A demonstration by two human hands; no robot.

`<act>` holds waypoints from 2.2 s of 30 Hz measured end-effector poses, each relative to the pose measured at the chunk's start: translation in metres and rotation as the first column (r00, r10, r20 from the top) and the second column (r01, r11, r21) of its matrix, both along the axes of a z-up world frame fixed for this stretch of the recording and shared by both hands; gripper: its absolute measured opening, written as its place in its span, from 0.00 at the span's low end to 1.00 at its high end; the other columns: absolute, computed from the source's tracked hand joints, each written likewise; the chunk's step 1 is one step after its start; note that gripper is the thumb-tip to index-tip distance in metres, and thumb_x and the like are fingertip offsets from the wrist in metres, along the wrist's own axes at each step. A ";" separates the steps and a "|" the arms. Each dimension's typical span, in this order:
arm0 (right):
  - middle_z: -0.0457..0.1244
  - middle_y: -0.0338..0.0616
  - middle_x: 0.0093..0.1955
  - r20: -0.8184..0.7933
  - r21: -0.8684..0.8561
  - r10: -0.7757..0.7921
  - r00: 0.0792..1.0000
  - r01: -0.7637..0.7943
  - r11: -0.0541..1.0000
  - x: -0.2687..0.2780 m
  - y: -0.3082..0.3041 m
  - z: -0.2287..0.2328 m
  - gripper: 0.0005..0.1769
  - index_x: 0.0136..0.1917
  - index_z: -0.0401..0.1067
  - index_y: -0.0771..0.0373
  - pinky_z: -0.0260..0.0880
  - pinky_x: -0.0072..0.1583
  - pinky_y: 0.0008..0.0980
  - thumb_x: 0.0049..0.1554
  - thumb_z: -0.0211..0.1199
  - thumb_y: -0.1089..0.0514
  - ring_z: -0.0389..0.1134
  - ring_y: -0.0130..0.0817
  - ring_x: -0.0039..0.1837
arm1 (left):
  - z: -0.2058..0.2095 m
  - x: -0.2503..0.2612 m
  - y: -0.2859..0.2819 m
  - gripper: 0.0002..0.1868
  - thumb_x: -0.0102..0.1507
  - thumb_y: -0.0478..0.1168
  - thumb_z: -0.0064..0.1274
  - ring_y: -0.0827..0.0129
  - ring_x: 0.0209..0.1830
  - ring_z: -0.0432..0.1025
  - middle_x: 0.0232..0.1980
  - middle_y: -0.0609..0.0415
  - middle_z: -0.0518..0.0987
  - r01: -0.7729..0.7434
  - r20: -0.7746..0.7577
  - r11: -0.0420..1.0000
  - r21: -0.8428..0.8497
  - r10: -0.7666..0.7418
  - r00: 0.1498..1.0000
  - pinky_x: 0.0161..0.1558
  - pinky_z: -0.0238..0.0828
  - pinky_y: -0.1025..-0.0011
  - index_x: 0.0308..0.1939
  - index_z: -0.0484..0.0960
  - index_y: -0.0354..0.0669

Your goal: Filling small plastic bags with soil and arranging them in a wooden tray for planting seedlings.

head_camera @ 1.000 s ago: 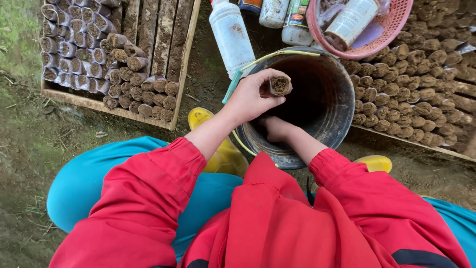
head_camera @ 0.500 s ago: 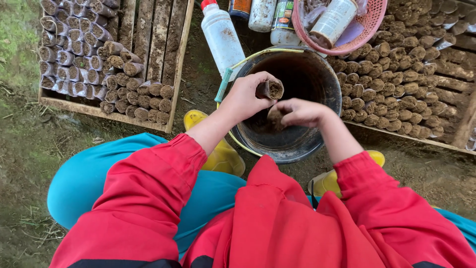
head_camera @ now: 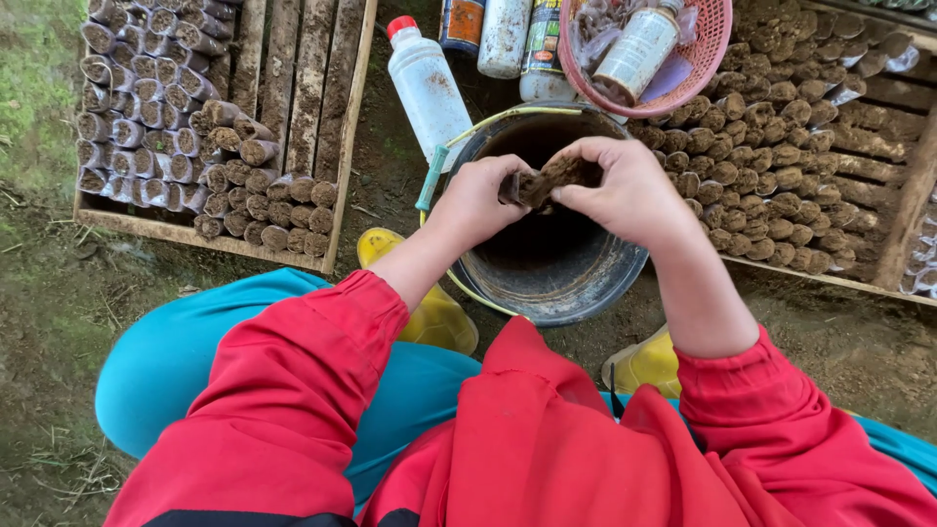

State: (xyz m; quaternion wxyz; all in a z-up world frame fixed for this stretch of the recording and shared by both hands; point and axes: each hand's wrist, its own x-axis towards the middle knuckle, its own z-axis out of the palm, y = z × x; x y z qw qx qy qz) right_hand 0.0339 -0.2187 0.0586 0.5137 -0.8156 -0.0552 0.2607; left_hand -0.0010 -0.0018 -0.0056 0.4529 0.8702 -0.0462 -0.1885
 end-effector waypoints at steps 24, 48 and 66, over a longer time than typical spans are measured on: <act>0.61 0.64 0.65 0.216 -0.223 0.280 0.935 -0.232 0.947 -0.024 0.041 0.067 0.24 0.70 0.63 0.72 0.73 0.62 0.61 0.60 0.55 0.75 0.64 0.64 0.69 | 0.010 -0.002 0.000 0.17 0.60 0.34 0.63 0.37 0.54 0.75 0.46 0.41 0.79 0.056 0.045 0.984 -0.169 -0.049 0.998 0.53 0.76 0.43 0.51 0.77 0.39; 0.45 0.53 0.83 0.054 -0.843 0.641 0.766 -0.309 0.440 -0.025 0.057 0.024 0.15 0.60 0.77 0.49 0.67 0.61 0.50 0.65 0.54 0.60 0.56 0.55 0.73 | 0.010 -0.004 -0.002 0.24 0.58 0.32 0.66 0.35 0.57 0.75 0.50 0.39 0.83 -0.043 0.046 0.981 -0.187 0.053 0.998 0.54 0.77 0.40 0.58 0.80 0.43; 0.69 0.65 0.55 -0.099 -0.644 0.513 0.853 -0.447 0.620 0.031 0.018 -0.093 0.17 0.57 0.74 0.67 0.73 0.58 0.61 0.55 0.56 0.66 0.71 0.67 0.59 | 0.010 0.001 0.003 0.24 0.55 0.37 0.68 0.38 0.57 0.76 0.51 0.43 0.82 -0.066 -0.035 0.996 -0.055 0.064 0.997 0.55 0.76 0.43 0.55 0.80 0.51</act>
